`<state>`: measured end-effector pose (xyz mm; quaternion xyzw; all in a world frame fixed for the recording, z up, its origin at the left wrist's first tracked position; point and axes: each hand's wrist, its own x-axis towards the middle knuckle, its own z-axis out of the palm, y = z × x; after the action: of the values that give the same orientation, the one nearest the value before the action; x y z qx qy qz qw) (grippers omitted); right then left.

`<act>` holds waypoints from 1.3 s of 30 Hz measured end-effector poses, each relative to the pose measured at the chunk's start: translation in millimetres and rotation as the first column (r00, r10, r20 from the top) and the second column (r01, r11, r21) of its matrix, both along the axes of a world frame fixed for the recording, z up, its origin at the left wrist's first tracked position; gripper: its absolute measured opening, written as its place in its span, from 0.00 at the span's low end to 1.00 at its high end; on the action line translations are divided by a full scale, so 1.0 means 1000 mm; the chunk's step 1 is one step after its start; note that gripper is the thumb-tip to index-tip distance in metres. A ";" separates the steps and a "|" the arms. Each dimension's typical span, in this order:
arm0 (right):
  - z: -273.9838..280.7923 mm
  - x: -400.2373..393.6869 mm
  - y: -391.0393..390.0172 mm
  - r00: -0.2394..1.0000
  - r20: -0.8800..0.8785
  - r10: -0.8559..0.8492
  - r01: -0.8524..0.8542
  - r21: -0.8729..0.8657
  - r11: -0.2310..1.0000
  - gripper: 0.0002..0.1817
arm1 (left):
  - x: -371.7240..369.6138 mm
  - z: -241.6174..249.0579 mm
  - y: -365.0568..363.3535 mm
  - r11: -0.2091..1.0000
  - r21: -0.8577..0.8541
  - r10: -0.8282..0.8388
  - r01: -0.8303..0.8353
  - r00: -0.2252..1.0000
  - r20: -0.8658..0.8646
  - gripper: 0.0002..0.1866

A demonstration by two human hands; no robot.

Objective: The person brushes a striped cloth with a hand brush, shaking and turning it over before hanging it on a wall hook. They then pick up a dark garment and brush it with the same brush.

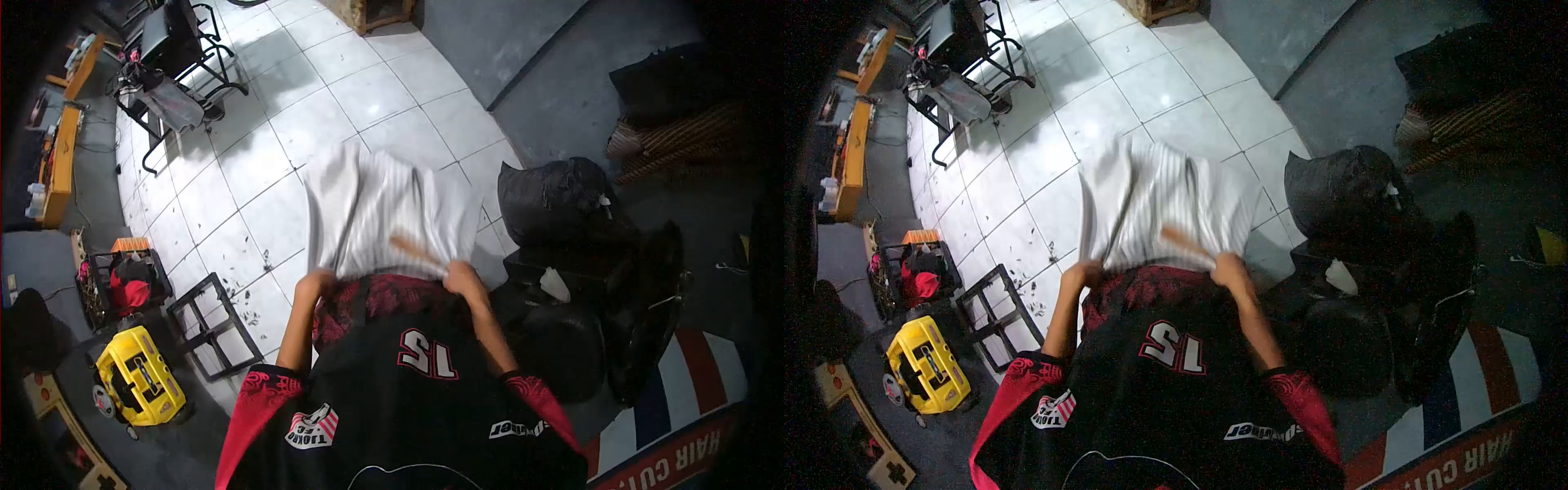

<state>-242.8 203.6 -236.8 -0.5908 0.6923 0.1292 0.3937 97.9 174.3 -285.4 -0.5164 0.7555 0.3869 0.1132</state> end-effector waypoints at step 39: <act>0.216 0.065 -0.023 0.287 0.950 -0.120 0.666 -0.108 0.738 0.14 | -0.090 0.065 -0.023 0.371 0.928 0.928 -0.027 -0.020 -0.372 0.19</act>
<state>-177.5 180.7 -20.8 -0.4402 0.5003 -0.4969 0.5559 7.9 151.5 -220.1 -0.3403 0.1487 0.8656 -0.3358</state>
